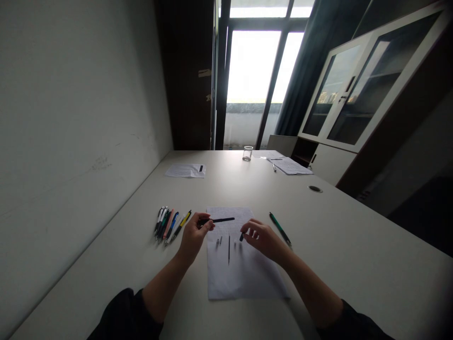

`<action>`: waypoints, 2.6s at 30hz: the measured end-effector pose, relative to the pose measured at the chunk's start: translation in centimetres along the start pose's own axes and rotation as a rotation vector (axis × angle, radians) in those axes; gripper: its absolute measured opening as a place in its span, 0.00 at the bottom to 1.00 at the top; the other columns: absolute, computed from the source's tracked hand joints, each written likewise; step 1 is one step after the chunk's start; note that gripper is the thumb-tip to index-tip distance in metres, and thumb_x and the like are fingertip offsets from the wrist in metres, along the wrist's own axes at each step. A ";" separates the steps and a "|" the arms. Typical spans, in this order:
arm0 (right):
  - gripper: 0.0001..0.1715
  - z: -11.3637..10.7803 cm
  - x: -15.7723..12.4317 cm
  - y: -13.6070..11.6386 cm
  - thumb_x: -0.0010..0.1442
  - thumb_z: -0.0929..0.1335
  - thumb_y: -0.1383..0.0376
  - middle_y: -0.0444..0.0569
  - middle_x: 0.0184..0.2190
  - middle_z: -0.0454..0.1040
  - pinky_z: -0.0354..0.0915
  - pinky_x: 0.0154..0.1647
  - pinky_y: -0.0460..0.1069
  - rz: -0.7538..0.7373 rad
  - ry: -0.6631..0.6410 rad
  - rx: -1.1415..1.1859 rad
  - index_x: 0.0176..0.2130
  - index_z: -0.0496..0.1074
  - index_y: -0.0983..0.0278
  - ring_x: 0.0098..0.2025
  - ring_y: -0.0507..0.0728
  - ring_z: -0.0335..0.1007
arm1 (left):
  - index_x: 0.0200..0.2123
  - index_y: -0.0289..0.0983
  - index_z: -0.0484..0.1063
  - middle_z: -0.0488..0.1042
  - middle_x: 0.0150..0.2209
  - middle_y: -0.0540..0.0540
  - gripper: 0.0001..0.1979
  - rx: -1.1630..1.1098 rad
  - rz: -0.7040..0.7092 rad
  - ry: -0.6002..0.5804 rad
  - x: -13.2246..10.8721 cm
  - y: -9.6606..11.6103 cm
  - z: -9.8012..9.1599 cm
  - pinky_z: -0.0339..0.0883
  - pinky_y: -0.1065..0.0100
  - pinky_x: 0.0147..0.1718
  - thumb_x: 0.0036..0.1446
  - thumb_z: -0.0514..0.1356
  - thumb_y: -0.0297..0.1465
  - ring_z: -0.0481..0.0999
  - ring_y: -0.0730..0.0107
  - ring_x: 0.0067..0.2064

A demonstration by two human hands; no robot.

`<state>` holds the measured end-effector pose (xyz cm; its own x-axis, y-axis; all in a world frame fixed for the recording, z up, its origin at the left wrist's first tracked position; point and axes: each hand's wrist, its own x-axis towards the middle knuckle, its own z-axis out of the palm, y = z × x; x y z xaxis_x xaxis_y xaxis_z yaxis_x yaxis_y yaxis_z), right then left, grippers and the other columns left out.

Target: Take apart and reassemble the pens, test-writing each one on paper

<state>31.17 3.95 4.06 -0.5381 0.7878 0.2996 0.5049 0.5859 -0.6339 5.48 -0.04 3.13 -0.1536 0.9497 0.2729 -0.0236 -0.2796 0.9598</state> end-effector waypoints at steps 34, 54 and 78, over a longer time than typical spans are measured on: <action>0.13 -0.1 0.1 -1.5 0.64 0.68 0.59 0.50 0.35 0.75 0.70 0.32 0.48 -0.127 0.094 0.050 0.45 0.75 0.62 0.31 0.53 0.70 | 0.43 0.35 0.70 0.75 0.37 0.45 0.14 -0.034 -0.017 -0.110 -0.2 -0.4 0.1 0.75 0.62 0.38 0.56 0.65 0.35 0.80 0.65 0.36; 0.10 -0.6 0.2 -1.7 0.62 0.69 0.59 0.48 0.34 0.78 0.68 0.33 0.47 -0.043 0.268 0.110 0.39 0.77 0.61 0.32 0.54 0.73 | 0.41 0.35 0.72 0.77 0.36 0.44 0.13 -0.014 -0.007 -0.198 -0.3 -0.5 0.3 0.75 0.61 0.40 0.55 0.65 0.35 0.79 0.64 0.37; 0.13 -4.1 -1.3 0.8 0.62 0.68 0.56 0.50 0.35 0.78 0.70 0.34 0.51 0.064 0.526 0.023 0.38 0.76 0.62 0.33 0.56 0.74 | 0.35 0.35 0.74 0.76 0.32 0.46 0.07 0.080 0.023 -0.102 0.0 0.2 0.0 0.74 0.64 0.36 0.56 0.63 0.33 0.78 0.66 0.34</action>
<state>35.05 4.24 6.11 -0.0926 0.8140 0.5734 0.5074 0.5340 -0.6763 5.51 -0.09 3.33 -0.0521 0.9536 0.2966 0.0580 -0.2936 0.9542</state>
